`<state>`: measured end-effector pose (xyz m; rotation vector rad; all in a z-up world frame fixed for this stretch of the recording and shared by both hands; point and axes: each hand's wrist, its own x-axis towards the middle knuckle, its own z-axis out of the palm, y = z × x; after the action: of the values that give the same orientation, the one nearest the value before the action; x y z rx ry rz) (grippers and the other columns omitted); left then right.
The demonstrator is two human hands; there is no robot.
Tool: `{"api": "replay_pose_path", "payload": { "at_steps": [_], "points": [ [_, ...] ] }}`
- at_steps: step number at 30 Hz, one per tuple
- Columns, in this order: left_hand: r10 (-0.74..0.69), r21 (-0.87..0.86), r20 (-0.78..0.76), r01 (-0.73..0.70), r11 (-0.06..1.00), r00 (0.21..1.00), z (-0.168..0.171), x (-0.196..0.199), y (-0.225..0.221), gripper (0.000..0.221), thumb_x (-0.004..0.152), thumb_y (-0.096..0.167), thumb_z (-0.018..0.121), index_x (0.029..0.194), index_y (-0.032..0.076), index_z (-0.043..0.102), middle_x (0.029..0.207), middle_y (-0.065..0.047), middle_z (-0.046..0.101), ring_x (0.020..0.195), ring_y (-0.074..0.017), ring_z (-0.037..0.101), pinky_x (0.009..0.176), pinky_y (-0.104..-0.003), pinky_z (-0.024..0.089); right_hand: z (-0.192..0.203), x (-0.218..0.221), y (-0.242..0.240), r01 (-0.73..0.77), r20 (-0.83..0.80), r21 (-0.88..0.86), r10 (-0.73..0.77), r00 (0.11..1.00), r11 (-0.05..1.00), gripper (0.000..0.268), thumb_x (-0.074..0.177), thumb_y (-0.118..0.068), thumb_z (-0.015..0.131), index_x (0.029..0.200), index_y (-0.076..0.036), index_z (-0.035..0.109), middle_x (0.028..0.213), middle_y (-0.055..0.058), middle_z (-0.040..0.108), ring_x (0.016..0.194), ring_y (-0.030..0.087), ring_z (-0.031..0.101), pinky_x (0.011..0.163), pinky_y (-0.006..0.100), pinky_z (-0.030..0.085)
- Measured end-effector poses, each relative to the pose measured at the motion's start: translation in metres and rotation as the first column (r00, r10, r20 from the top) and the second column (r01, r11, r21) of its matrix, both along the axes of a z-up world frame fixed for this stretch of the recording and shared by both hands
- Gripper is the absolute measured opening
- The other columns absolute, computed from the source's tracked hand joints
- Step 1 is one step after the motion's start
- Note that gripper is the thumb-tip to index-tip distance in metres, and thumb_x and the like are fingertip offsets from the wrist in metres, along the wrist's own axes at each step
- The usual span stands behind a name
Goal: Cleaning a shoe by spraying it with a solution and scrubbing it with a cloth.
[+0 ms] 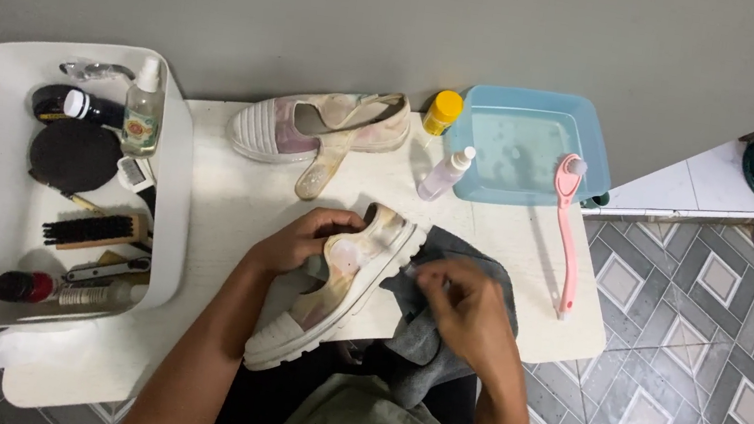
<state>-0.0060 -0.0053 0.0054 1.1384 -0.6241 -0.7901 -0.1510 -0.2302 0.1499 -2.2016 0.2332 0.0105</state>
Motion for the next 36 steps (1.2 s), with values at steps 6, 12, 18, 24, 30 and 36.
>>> {"api": "replay_pose_path", "payload": {
  "at_steps": [6, 12, 18, 24, 30, 36],
  "points": [
    [0.007, 0.002, 0.007, -0.007, 1.0, 1.0, -0.016, 0.006, 0.007, 0.041, 0.089, 0.036, 0.068, 0.111, 0.001, 0.066, 0.098, -0.01, 0.074, 0.089, -0.0196, 0.065, 0.083, -0.034, 0.049, -0.013, -0.002, -0.001, -0.071, 0.005, 0.026, 0.07, 0.998, 0.997, 0.011, 0.084, -0.01, 0.075, 0.091, -0.012, 0.083, 0.071, 0.013, 0.075, 0.063, 0.027, 0.07, 0.058, 0.042, 0.056],
    [0.001, 0.015, -0.005, 0.0, 1.0, 1.0, -0.014, 0.006, 0.006, 0.042, 0.088, 0.037, 0.069, 0.11, 0.001, 0.066, 0.096, -0.008, 0.073, 0.086, -0.0183, 0.065, 0.081, -0.033, 0.049, -0.019, 0.009, -0.012, 0.042, 0.079, -0.121, -0.032, 0.996, 0.992, 0.01, 0.087, -0.008, 0.071, 0.091, -0.008, 0.08, 0.077, 0.018, 0.074, 0.067, 0.038, 0.071, 0.061, 0.045, 0.056],
    [-0.003, 0.021, -0.003, 0.003, 1.0, 1.0, -0.005, 0.007, 0.004, 0.039, 0.089, 0.036, 0.068, 0.108, 0.001, 0.066, 0.093, -0.01, 0.074, 0.085, -0.0189, 0.065, 0.079, -0.033, 0.05, -0.025, 0.009, -0.017, 0.094, 0.072, -0.126, -0.085, 0.994, 0.988, 0.01, 0.09, -0.011, 0.071, 0.09, -0.008, 0.08, 0.075, 0.014, 0.075, 0.061, 0.031, 0.069, 0.057, 0.041, 0.054],
    [-0.006, 0.021, 0.002, 0.006, 1.0, 1.0, -0.013, 0.008, 0.004, 0.042, 0.089, 0.036, 0.069, 0.111, 0.001, 0.067, 0.096, -0.01, 0.074, 0.087, -0.0194, 0.065, 0.082, -0.033, 0.05, 0.011, 0.003, -0.001, -0.058, -0.036, -0.005, 0.058, 0.998, 0.998, 0.012, 0.088, -0.01, 0.071, 0.089, -0.01, 0.084, 0.069, 0.013, 0.074, 0.053, 0.023, 0.065, 0.051, 0.034, 0.055],
    [0.0, 0.015, 0.006, 0.0, 1.0, 1.0, -0.008, 0.008, 0.007, 0.039, 0.089, 0.034, 0.068, 0.109, 0.001, 0.067, 0.096, -0.011, 0.074, 0.087, -0.0198, 0.066, 0.082, -0.034, 0.051, 0.002, 0.001, -0.001, -0.053, 0.005, -0.026, 0.054, 0.999, 0.998, 0.008, 0.083, -0.009, 0.076, 0.087, -0.01, 0.082, 0.067, 0.012, 0.071, 0.053, 0.023, 0.066, 0.049, 0.038, 0.052],
    [0.023, 0.029, 0.015, -0.024, 0.999, 1.0, -0.014, 0.004, 0.01, 0.037, 0.091, 0.031, 0.065, 0.112, 0.001, 0.064, 0.101, -0.007, 0.07, 0.089, -0.0209, 0.062, 0.085, -0.035, 0.049, -0.006, 0.006, -0.01, -0.005, 0.001, -0.109, 0.005, 1.0, 0.994, 0.013, 0.09, -0.009, 0.07, 0.093, -0.009, 0.083, 0.072, 0.014, 0.074, 0.05, 0.023, 0.065, 0.049, 0.033, 0.053]
  ]
}}
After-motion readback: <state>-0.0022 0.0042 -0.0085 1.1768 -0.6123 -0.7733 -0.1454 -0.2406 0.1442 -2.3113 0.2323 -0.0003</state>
